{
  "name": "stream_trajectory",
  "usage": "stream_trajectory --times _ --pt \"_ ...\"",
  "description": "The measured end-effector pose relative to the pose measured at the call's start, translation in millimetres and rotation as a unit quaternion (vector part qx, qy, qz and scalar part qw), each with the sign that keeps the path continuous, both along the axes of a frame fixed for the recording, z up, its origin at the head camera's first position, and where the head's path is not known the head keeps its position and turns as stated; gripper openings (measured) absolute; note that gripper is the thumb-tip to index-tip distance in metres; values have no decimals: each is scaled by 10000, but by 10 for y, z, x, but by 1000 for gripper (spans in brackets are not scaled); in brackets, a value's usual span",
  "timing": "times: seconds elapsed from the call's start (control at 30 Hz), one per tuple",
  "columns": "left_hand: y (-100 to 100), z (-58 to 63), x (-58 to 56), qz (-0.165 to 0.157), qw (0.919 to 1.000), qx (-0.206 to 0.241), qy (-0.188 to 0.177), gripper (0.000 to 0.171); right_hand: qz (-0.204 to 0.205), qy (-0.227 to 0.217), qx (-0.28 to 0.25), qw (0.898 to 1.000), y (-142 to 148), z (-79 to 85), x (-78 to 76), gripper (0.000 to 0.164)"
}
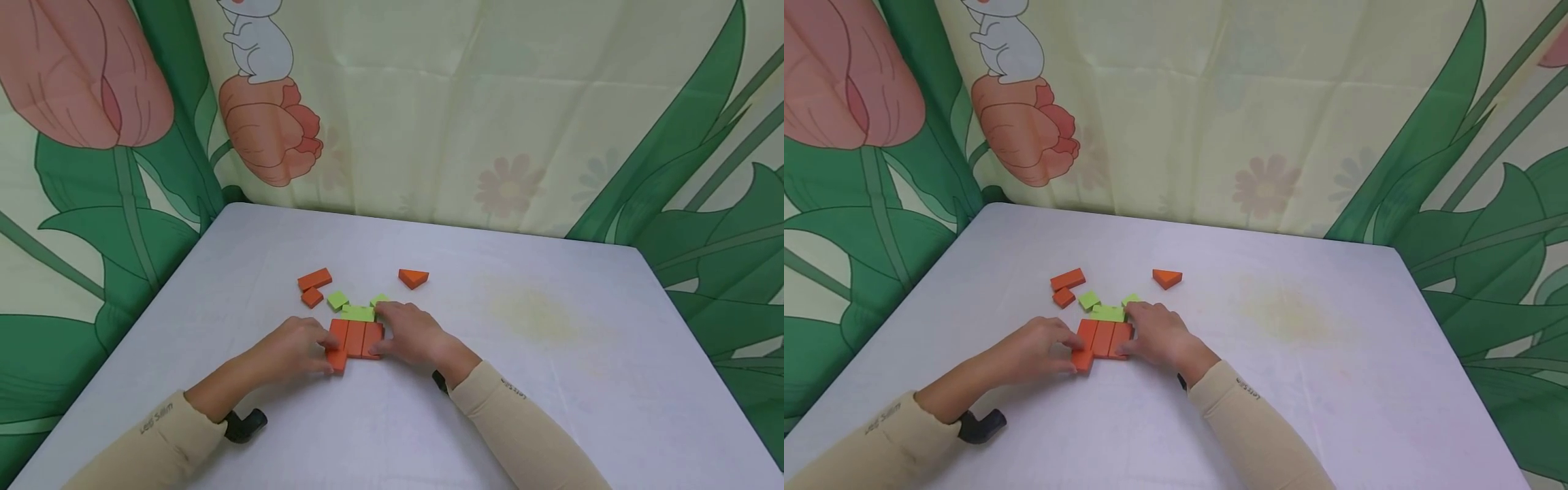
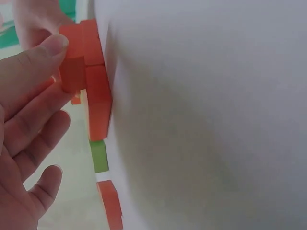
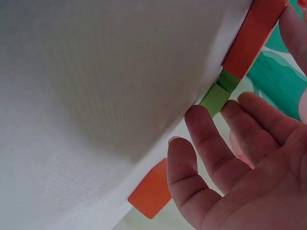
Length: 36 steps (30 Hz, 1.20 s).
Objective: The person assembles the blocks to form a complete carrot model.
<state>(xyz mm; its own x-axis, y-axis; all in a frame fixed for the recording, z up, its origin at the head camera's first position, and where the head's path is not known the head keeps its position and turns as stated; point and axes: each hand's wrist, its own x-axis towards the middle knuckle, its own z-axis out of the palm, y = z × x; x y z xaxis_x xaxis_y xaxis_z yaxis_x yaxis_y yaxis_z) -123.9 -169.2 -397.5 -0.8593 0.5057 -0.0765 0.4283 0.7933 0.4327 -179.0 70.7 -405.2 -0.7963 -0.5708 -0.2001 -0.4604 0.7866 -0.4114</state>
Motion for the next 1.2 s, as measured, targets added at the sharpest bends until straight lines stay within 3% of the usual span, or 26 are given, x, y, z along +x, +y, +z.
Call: stream_trajectory --times 0.27,0.5,0.73,1.2 --pt "18 -49 75 146 9996 -32 254 30 26 43 41 10000 -1 8 -8 65" --pt "51 -85 71 174 9978 -363 523 35 15 -13 52 10000 6 12 -7 67" --pt "66 -100 71 235 9988 -216 377 45 -5 -25 4 10000 9 20 -1 64" --pt "111 -104 71 372 9991 -35 199 47 -11 -46 -45 10000 0 2 -12 67"
